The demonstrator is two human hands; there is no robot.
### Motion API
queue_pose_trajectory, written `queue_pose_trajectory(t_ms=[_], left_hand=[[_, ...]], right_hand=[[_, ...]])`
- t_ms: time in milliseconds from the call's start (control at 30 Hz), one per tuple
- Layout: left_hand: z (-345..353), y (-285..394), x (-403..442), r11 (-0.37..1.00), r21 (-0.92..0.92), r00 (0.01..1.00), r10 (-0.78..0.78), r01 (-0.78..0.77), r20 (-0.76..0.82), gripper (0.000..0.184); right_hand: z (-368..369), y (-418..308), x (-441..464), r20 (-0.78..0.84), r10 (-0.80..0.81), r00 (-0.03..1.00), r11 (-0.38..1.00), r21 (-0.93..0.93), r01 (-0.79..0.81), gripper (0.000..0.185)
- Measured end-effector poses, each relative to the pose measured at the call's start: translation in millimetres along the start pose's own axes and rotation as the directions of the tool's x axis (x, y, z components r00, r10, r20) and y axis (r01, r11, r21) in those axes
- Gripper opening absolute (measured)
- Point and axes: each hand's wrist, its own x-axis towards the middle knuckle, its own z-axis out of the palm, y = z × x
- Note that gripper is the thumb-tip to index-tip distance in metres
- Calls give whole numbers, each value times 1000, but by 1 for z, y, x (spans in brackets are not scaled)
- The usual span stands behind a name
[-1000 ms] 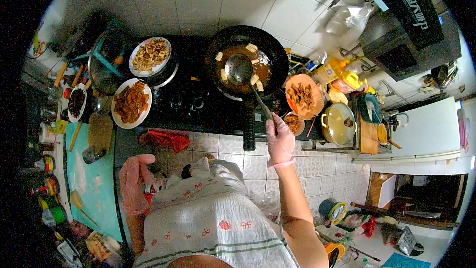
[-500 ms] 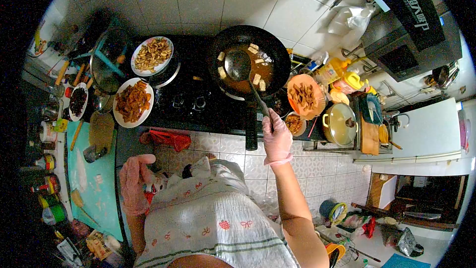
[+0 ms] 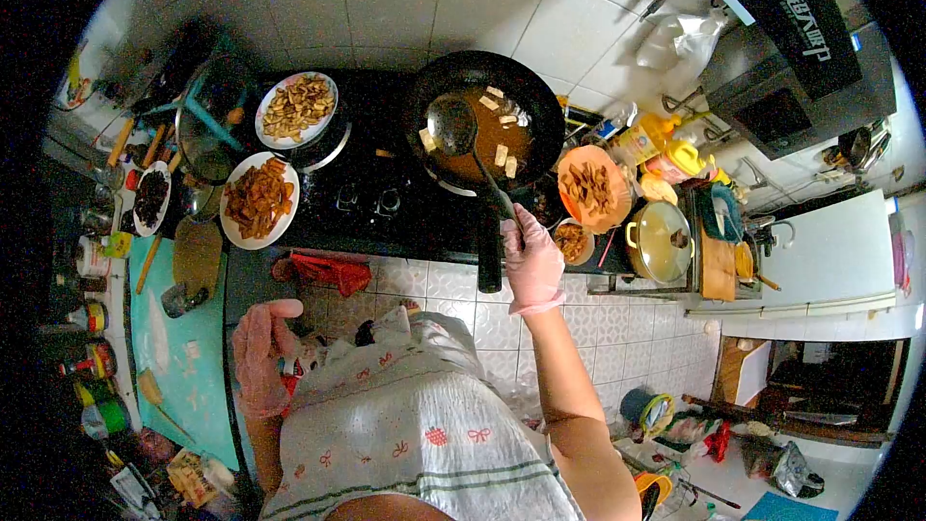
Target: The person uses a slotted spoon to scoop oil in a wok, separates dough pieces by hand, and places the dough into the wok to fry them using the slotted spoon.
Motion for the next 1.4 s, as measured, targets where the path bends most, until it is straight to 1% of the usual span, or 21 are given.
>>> queue_pose_trajectory(t_ms=[100, 200, 300, 500, 600, 700, 800, 900, 1000, 1100, 1200, 1300, 1400], left_hand=[[0, 0, 0, 999, -28, 999, -32, 32, 3, 39], [0, -1, 0, 996, -76, 999, -53, 53, 8, 39], [-2, -1, -1, 1000, -1, 1000, 11, -11, 20, 39], [-2, -1, -3, 996, -72, 999, -50, 50, 9, 38], [-2, 1, -5, 995, 94, 999, -33, 30, 31, 43], [-1, 4, -5, 995, 83, 998, -58, 56, 19, 44], [-3, 6, -6, 997, 49, 997, -60, 58, 45, 44], [-3, 3, -7, 998, 58, 999, -36, 34, 35, 45], [-4, 2, -8, 996, 59, 997, -72, 69, 35, 46], [-5, 2, -9, 996, 45, 996, -79, 77, 43, 45], [-5, 3, -9, 994, 6, 994, -105, 105, 37, 44], [0, -4, -7, 998, -64, 1000, 5, -6, -17, 40], [-1, 3, -8, 993, -55, 994, -107, 107, -1, 42]], right_hand=[[1, 1, 1, 28, 34, 999, 999, 22, -35, 34], [1, -1, 2, 66, 86, 994, 996, -35, -84, 35], [2, -1, 3, 71, 84, 994, 996, -36, -82, 36], [5, 4, 0, 82, 113, 990, 990, 71, -119, 37], [7, 8, -1, 65, 78, 995, 981, 173, -88, 38], [5, 5, 0, 109, 106, 988, 983, 136, -121, 39], [8, 8, -1, 113, 106, 988, 986, 120, -120, 40], [8, 12, 0, 110, 101, 989, 983, 141, -116, 40], [10, 16, 1, 100, 85, 991, 994, 61, -91, 37], [6, 17, 2, 56, -83, 995, 986, -138, 90, 35], [9, 34, 4, 39, -260, 965, 920, -293, 260, 37], [4, 37, 8, 48, -352, 935, 855, -390, 342, 40], [-3, 39, 10, 26, -347, 938, 838, -441, 322, 41]])
